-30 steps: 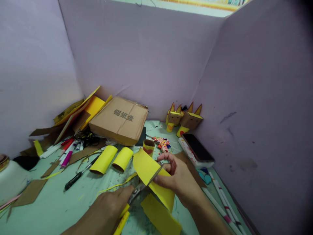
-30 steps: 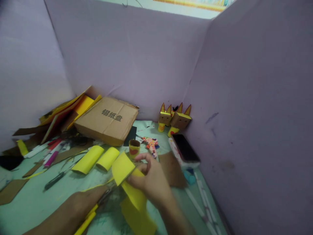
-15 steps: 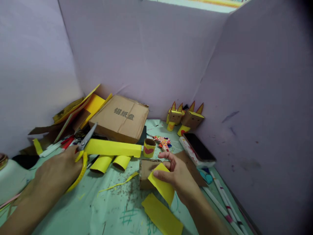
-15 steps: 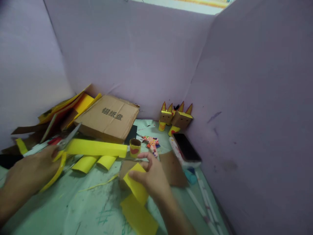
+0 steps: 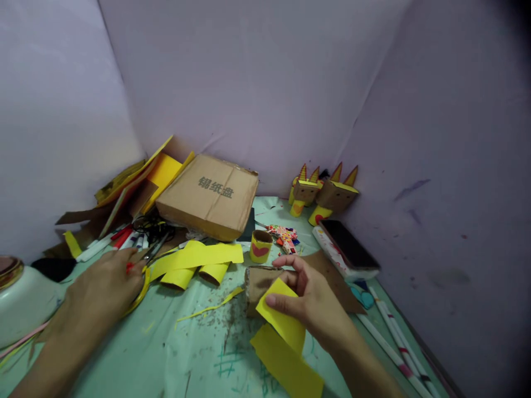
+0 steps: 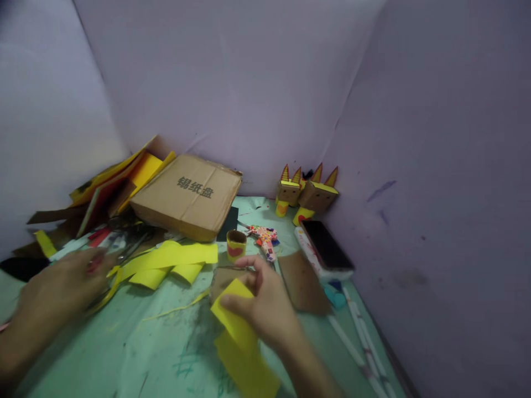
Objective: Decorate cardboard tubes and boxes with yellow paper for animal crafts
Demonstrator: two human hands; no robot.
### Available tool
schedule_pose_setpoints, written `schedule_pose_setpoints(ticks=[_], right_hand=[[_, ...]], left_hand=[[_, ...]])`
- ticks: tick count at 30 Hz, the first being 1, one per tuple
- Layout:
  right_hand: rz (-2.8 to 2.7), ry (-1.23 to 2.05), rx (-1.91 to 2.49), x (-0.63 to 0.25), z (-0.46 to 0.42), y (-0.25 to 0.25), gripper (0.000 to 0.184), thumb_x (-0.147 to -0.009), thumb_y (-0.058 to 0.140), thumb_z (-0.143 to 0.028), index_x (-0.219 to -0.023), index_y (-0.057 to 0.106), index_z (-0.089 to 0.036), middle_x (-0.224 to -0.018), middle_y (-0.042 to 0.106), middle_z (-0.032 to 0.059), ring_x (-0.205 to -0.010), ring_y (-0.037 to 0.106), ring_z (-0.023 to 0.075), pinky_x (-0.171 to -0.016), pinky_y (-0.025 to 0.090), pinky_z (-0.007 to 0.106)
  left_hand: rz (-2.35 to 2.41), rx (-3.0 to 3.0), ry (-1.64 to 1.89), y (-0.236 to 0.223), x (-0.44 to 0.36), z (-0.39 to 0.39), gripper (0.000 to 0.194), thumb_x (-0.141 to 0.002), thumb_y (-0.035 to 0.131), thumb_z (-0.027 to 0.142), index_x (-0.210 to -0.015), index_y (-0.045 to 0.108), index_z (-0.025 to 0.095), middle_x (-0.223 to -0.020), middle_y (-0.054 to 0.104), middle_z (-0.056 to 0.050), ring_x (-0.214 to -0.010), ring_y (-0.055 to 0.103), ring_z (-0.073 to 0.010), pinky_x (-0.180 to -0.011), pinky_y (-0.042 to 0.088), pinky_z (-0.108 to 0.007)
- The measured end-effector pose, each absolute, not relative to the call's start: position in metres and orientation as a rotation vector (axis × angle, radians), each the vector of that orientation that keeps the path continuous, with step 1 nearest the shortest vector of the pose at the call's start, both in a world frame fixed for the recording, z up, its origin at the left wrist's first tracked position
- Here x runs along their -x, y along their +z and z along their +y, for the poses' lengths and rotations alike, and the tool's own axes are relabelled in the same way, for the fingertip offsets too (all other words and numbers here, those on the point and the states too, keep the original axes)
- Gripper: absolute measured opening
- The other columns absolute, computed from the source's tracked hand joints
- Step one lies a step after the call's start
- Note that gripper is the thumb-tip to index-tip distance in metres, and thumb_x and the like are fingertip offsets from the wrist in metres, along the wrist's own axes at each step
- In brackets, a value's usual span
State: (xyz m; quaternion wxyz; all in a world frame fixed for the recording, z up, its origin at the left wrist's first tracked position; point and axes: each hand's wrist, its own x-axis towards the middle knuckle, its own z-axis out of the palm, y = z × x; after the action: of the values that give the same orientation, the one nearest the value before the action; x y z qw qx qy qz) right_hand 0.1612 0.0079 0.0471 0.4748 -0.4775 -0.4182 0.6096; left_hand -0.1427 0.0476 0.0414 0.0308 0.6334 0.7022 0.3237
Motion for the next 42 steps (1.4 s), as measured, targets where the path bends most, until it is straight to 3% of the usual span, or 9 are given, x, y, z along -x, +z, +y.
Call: schedule_pose_setpoints(ticks=[1, 3, 5, 8, 15, 21, 27, 39, 42], right_hand=[[-1.055, 1.470, 1.172, -0.159, 0.006, 0.048, 0.054, -0.048, 0.080, -0.012, -0.091, 0.050, -0.021, -0.059, 0.055, -0.0090, -0.051, 0.053, 0.0099, -0.049, 0.041, 0.020], [-1.128, 1.439, 1.153, -0.154, 0.001, 0.050, 0.056, -0.048, 0.078, -0.006, -0.094, 0.052, -0.022, -0.067, 0.054, -0.0072, -0.059, 0.054, 0.0107, -0.053, 0.043, 0.021], [-1.205, 1.420, 1.098, -0.150, -0.003, 0.050, 0.058, -0.050, 0.078, -0.006, -0.099, 0.053, -0.022, -0.076, 0.056, -0.0047, -0.068, 0.055, 0.0123, -0.061, 0.045, 0.023], [-1.299, 1.370, 1.073, -0.152, -0.007, 0.047, 0.059, -0.054, 0.078, -0.008, -0.105, 0.053, -0.023, -0.084, 0.057, -0.0021, -0.075, 0.056, 0.0137, -0.068, 0.046, 0.025], [-1.046, 1.374, 1.190, -0.185, 0.005, 0.038, 0.047, -0.055, 0.078, -0.020, -0.096, 0.055, -0.018, -0.065, 0.062, -0.0029, -0.056, 0.057, 0.0129, -0.049, 0.045, 0.023], [-0.924, 1.223, 1.273, -0.185, 0.017, 0.027, 0.031, -0.053, 0.077, -0.029, -0.073, 0.057, -0.016, -0.048, 0.056, -0.0054, -0.041, 0.048, 0.0085, -0.036, 0.033, 0.018], [-0.927, 1.156, 1.362, -0.181, 0.019, 0.025, 0.030, -0.052, 0.075, -0.026, -0.074, 0.058, -0.016, -0.045, 0.054, -0.0070, -0.038, 0.041, 0.0066, -0.037, 0.027, 0.019], [-1.073, 1.095, 1.518, -0.182, 0.019, 0.023, 0.033, -0.054, 0.070, -0.022, -0.083, 0.055, -0.015, -0.047, 0.051, -0.0070, -0.043, 0.043, 0.0095, -0.045, 0.033, 0.023], [-1.107, 1.060, 1.482, -0.183, 0.019, 0.020, 0.040, -0.053, 0.069, -0.022, -0.091, 0.057, -0.014, -0.058, 0.054, -0.0044, -0.051, 0.047, 0.0115, -0.050, 0.037, 0.024]], left_hand=[[2.231, -1.955, 1.008, 0.049, 0.127, 0.042, 0.023, -0.072, 0.055, 0.035, -0.079, 0.066, 0.017, -0.064, 0.063, 0.003, -0.058, 0.057, -0.0147, -0.050, 0.035, -0.021], [1.837, -1.948, 0.955, 0.060, 0.088, 0.028, 0.026, -0.072, 0.056, 0.042, -0.076, 0.067, 0.019, -0.073, 0.068, 0.001, -0.068, 0.060, -0.0168, -0.060, 0.043, -0.023], [1.400, -1.848, 0.767, 0.065, 0.046, 0.014, 0.025, -0.072, 0.054, 0.040, -0.071, 0.067, 0.019, -0.068, 0.068, 0.000, -0.064, 0.060, -0.0160, -0.058, 0.045, -0.023], [1.170, -1.662, 0.752, 0.063, 0.001, 0.002, 0.015, -0.064, 0.059, 0.029, -0.061, 0.064, 0.016, -0.056, 0.060, 0.001, -0.054, 0.052, -0.0126, -0.049, 0.039, -0.021], [1.266, -1.143, 1.055, 0.052, -0.013, 0.026, 0.022, -0.057, 0.065, 0.036, -0.061, 0.057, 0.016, -0.041, 0.045, 0.007, -0.033, 0.035, -0.0052, -0.034, 0.024, -0.018], [1.322, -1.138, 1.120, 0.042, -0.018, 0.045, 0.022, -0.052, 0.070, 0.032, -0.058, 0.056, 0.016, -0.041, 0.046, 0.007, -0.033, 0.034, -0.0041, -0.033, 0.023, -0.017], [1.360, -1.138, 1.122, 0.031, -0.017, 0.047, 0.021, -0.051, 0.068, 0.026, -0.063, 0.055, 0.016, -0.047, 0.050, 0.007, -0.038, 0.039, -0.0048, -0.036, 0.027, -0.017], [1.459, -1.361, 1.097, 0.029, -0.017, 0.038, 0.021, -0.060, 0.063, 0.025, -0.077, 0.054, 0.016, -0.049, 0.047, 0.008, -0.045, 0.044, -0.0085, -0.045, 0.035, -0.020], [1.488, -1.477, 1.075, 0.026, -0.016, 0.037, 0.016, -0.064, 0.061, 0.025, -0.076, 0.057, 0.016, -0.053, 0.050, 0.006, -0.048, 0.047, -0.0106, -0.048, 0.039, -0.023]])
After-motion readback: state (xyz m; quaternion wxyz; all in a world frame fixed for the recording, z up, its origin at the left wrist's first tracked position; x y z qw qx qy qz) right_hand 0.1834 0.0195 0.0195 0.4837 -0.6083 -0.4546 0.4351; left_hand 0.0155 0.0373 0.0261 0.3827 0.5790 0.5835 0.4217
